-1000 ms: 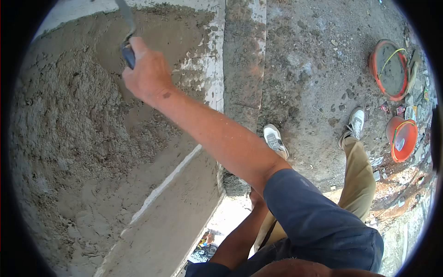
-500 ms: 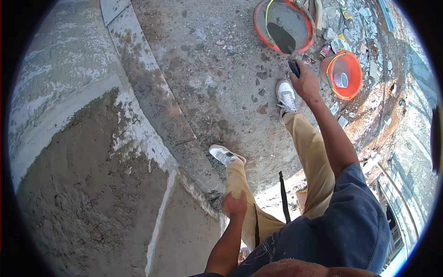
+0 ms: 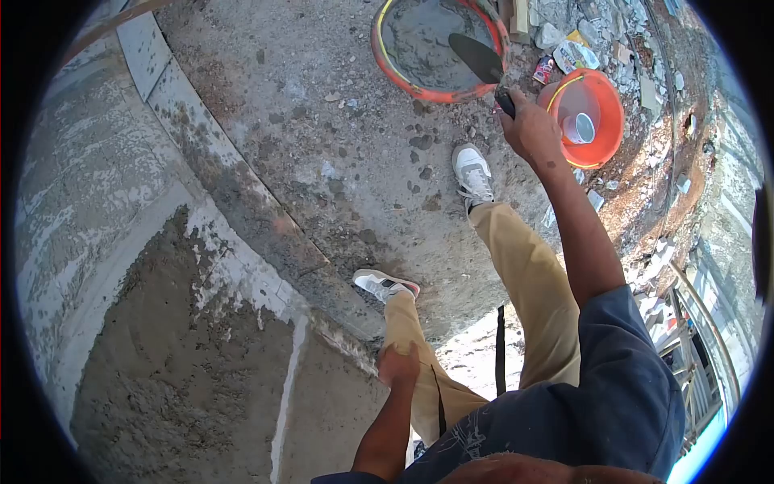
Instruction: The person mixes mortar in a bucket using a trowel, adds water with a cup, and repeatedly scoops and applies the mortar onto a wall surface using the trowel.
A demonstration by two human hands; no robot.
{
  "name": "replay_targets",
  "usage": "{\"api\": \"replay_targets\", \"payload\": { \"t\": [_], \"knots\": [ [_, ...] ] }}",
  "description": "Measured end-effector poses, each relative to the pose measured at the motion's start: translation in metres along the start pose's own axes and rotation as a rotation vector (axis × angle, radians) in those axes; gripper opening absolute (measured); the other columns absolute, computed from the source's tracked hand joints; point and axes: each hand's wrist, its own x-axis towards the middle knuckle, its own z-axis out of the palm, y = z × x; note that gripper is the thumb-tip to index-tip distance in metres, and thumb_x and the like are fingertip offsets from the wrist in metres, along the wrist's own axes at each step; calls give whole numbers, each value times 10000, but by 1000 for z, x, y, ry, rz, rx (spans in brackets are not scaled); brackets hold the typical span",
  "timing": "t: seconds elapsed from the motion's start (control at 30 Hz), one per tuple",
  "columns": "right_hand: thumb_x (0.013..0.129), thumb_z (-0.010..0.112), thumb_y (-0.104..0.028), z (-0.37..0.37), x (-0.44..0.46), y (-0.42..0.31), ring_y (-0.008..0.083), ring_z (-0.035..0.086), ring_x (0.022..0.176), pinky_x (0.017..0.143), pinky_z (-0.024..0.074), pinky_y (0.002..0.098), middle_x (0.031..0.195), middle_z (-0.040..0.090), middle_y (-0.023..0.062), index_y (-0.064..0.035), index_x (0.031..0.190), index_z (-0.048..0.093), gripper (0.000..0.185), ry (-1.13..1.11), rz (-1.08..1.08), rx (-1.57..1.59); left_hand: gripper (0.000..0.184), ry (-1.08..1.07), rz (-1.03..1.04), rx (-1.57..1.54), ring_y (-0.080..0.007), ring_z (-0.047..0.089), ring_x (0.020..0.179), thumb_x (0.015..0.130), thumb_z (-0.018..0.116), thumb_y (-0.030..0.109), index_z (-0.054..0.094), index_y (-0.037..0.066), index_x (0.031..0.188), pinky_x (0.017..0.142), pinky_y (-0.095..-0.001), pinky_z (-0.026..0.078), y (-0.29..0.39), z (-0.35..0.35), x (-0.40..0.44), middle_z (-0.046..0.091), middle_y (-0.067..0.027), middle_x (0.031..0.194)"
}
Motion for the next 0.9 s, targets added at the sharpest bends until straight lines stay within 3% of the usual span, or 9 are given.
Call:
{"api": "replay_targets", "payload": {
  "t": [0.07,0.13,0.2,0.27,0.37,0.47,0.67,0.77,0.9],
  "knots": [
    [933,614,-329,25,11,7,461,688,987,887,523,555,1023,718,267,-99,1326,584,457,-58,104,24,644,11,-5,20,-316,557,1294,846,672,601,678,144,1300,1058,-446,480,2,0,0,597,-120,1394],
    [928,612,-337,54,29,-10,474,678,1008,892,520,561,1030,706,297,-64,1283,606,448,-34,41,153,649,-1,-21,42,-322,563,1279,842,668,608,677,150,1302,1045,-453,490,9,-6,-1,597,-114,1388],
    [892,602,-285,92,75,-29,438,715,961,854,550,514,1069,705,312,29,1182,636,429,-73,8,267,653,-4,-28,56,-327,570,1263,839,663,614,677,154,1303,1034,-459,497,11,-7,-3,598,-107,1381],
    [889,617,-262,85,101,-59,352,723,759,684,554,448,923,717,255,52,1083,647,370,-320,217,671,657,9,-15,65,-333,576,1247,836,659,619,677,156,1302,1026,-464,501,13,-8,0,600,-100,1373],
    [873,660,-240,106,123,-54,219,619,578,534,479,365,769,669,125,34,995,641,300,-379,269,1136,659,29,2,58,-337,581,1237,834,657,618,678,150,1297,1019,-472,503,14,-10,3,603,-95,1368],
    [858,688,-212,97,108,-26,142,531,533,489,423,321,701,603,39,0,926,623,232,-457,251,1304,655,38,-3,64,-341,587,1226,831,660,615,683,142,1284,1017,-471,503,17,-11,4,606,-99,1363],
    [821,676,-226,92,58,27,116,556,544,516,455,300,700,591,22,-30,1077,676,323,-306,9,1116,654,43,15,74,-344,592,1220,827,665,615,690,131,1267,1009,-476,507,15,-14,4,613,-106,1353],
    [807,668,-228,80,69,23,116,560,537,522,464,290,681,582,17,-47,1144,685,383,-296,59,912,661,53,36,74,-345,587,1227,825,668,613,686,127,1272,1007,-477,507,10,-14,6,611,-110,1353],
    [825,653,-217,72,54,16,122,541,518,496,436,295,664,574,18,-21,1087,664,327,-236,97,968,682,11,31,87,-341,573,1248,829,659,617,666,123,1299,1012,-491,500,7,-23,5,592,-101,1379]
  ]
}}
